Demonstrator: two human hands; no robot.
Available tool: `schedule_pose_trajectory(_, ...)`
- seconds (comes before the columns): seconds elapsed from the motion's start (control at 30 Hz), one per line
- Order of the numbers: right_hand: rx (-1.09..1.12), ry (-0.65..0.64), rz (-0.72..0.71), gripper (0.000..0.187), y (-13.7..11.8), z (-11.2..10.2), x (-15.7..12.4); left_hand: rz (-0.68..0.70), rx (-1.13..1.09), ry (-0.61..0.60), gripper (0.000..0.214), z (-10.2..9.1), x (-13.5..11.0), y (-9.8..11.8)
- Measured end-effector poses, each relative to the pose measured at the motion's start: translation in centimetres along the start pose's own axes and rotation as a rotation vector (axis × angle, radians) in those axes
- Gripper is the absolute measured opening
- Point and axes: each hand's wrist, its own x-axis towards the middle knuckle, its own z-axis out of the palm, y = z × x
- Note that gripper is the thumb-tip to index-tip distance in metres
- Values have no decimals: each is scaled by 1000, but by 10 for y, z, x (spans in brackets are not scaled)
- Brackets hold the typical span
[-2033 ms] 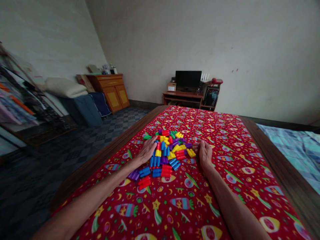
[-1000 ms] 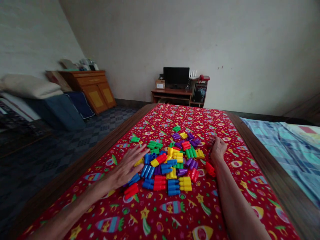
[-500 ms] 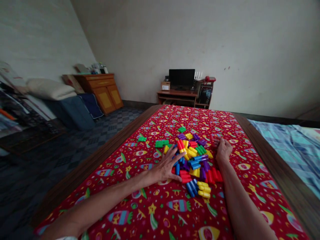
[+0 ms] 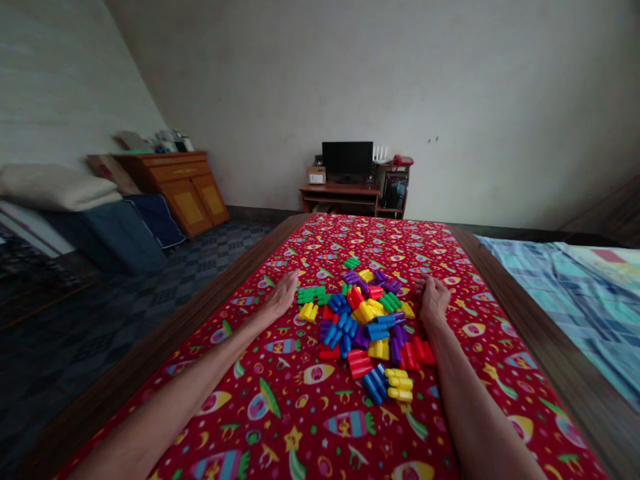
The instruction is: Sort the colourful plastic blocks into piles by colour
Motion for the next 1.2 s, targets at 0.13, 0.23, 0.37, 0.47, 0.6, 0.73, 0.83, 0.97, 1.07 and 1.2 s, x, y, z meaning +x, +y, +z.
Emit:
schedule_pose_trajectory(0.13,58,-22,53,23,-2,-3,2,194,-159,-169,66,38,7,50)
schedule_pose_trajectory(0.23,132,-47,119,17,-3,-4,6,231,-284,-170,66,44,43,73)
schedule_pose_trajectory(0.37,180,-31,169,14,-3,-4,9,171,-287,-272,72,53,112,84)
schedule_pose_trajectory(0.47,138,-43,137,14,-1,-4,10,217,-290,-443,72,74,140,97)
schedule_pose_trajectory(0.6,77,-46,117,16,1,-2,11,395,-324,-700,64,99,133,126)
schedule_pose_trajectory(0.73,39,-145,97,26,-4,-2,7,555,-341,-891,49,97,105,149)
schedule_pose_trajectory(0.83,-54,-417,84,36,-15,-1,-3,642,-332,-964,51,75,82,153)
schedule_pose_trajectory(0.97,-128,-895,227,45,-31,5,-15,702,-322,-859,55,33,57,135)
schedule_pose_trajectory(1.07,-95,-878,220,49,-35,8,-12,542,-311,-568,58,12,53,103)
schedule_pose_trajectory(1.2,-214,-569,12,47,-28,5,-3,325,-192,-358,65,15,51,63)
